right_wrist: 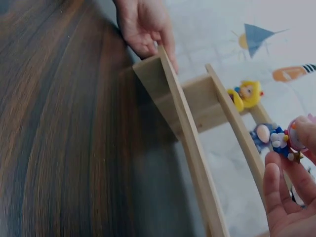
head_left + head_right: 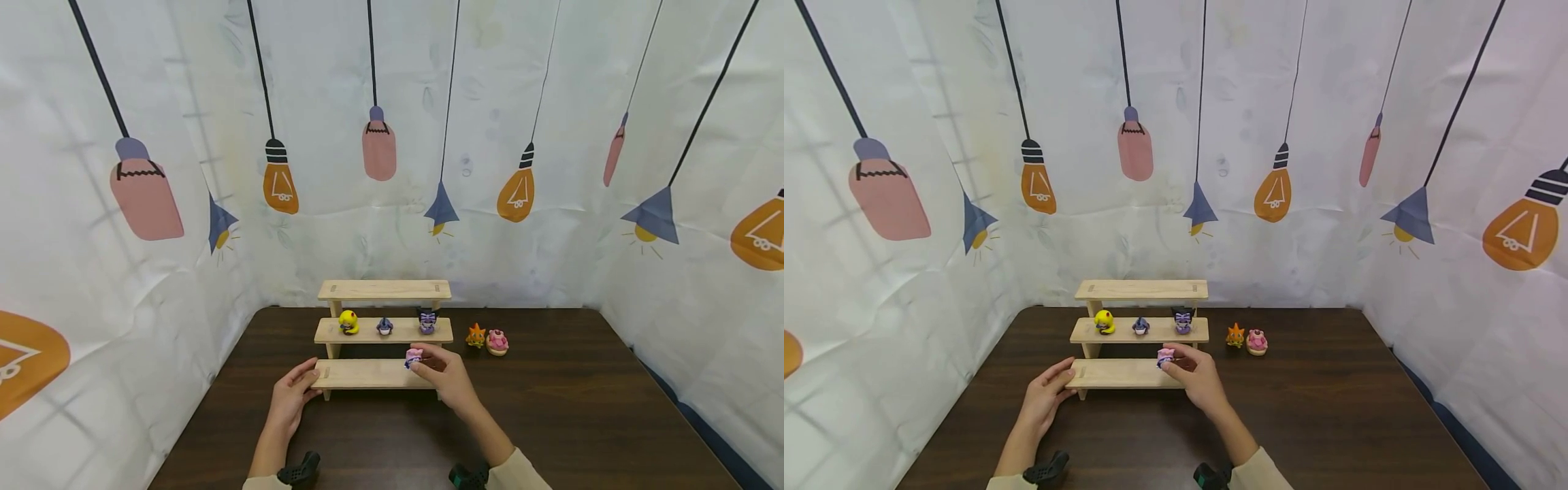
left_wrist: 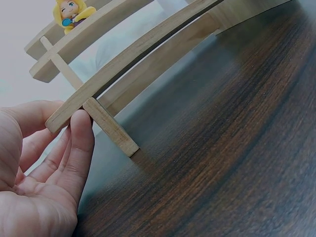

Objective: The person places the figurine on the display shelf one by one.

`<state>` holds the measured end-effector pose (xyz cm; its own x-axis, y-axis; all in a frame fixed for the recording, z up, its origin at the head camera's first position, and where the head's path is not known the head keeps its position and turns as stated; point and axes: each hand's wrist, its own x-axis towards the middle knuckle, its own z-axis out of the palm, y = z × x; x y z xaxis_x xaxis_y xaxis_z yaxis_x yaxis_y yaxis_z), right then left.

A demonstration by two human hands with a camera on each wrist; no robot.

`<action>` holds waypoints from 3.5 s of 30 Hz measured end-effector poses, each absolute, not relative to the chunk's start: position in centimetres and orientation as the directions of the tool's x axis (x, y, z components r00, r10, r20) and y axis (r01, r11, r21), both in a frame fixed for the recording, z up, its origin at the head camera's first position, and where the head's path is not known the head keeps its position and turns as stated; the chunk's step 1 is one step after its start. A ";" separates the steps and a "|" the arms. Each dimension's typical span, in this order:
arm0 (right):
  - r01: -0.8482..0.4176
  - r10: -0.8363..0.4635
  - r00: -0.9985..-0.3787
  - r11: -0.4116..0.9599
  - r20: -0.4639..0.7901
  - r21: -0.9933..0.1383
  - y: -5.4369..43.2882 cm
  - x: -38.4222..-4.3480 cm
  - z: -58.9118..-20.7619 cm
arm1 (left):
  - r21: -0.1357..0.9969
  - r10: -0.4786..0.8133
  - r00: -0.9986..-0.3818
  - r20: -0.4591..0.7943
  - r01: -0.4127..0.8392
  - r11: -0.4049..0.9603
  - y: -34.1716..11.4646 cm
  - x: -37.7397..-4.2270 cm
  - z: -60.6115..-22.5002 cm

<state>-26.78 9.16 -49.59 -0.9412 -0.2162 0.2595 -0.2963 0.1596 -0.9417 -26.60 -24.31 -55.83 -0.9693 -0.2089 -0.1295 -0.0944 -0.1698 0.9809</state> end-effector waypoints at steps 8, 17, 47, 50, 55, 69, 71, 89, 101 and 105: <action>-0.307 -0.247 -0.935 0.196 0.256 -0.931 6.0 -27.1 -49.7 | 0.981 -0.212 -0.969 -0.131 -0.096 -0.167 -24.4 -26.6 -55.9; -0.315 -0.293 -0.922 0.187 0.253 -0.930 3.4 -27.6 -50.7 | 0.980 -0.206 -0.970 -0.126 -0.090 -0.177 -24.3 -26.6 -55.9; -0.297 -0.285 -0.932 0.254 0.222 -0.921 -2.7 -29.2 -51.7 | 0.978 -0.199 -0.971 -0.133 -0.096 -0.185 -24.4 -26.8 -55.8; -0.293 -0.277 -0.936 0.277 0.216 -0.915 -3.1 -29.4 -51.7 | 0.977 -0.198 -0.971 -0.137 -0.099 -0.189 -24.4 -26.8 -55.8; -0.292 -0.264 -0.941 0.322 0.211 -0.900 -3.6 -29.4 -51.6 | 0.977 -0.192 -0.971 -0.140 -0.103 -0.187 -24.5 -26.8 -55.9; -0.287 -0.230 -0.950 0.388 0.210 -0.876 -4.0 -29.1 -51.5 | 0.978 -0.194 -0.971 -0.141 -0.106 -0.181 -24.4 -26.6 -55.7; -0.279 -0.228 -0.953 0.398 0.201 -0.874 -4.1 -29.0 -51.5 | 0.977 -0.197 -0.970 -0.143 -0.107 -0.183 -24.4 -26.6 -55.7; -0.253 -0.220 -0.960 0.415 0.173 -0.874 -4.2 -28.8 -51.6 | 0.979 -0.198 -0.971 -0.131 -0.095 -0.181 -24.4 -26.5 -55.7; -0.260 -0.226 -0.955 0.333 0.191 -0.906 -3.7 -28.8 -51.9 | 0.980 -0.183 -0.975 -0.128 -0.096 -0.177 -24.6 -26.7 -55.9; -0.227 -0.197 -0.964 0.267 0.178 -0.937 -3.0 -28.9 -52.0 | 0.979 -0.185 -0.974 -0.131 -0.097 -0.182 -24.6 -26.7 -55.9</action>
<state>-28.87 -3.02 -52.03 -0.9641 -0.1969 0.1781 -0.2275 0.2666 -0.9366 -26.68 -24.61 -55.91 -0.9740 -0.1850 -0.1307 -0.0967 -0.1822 0.9785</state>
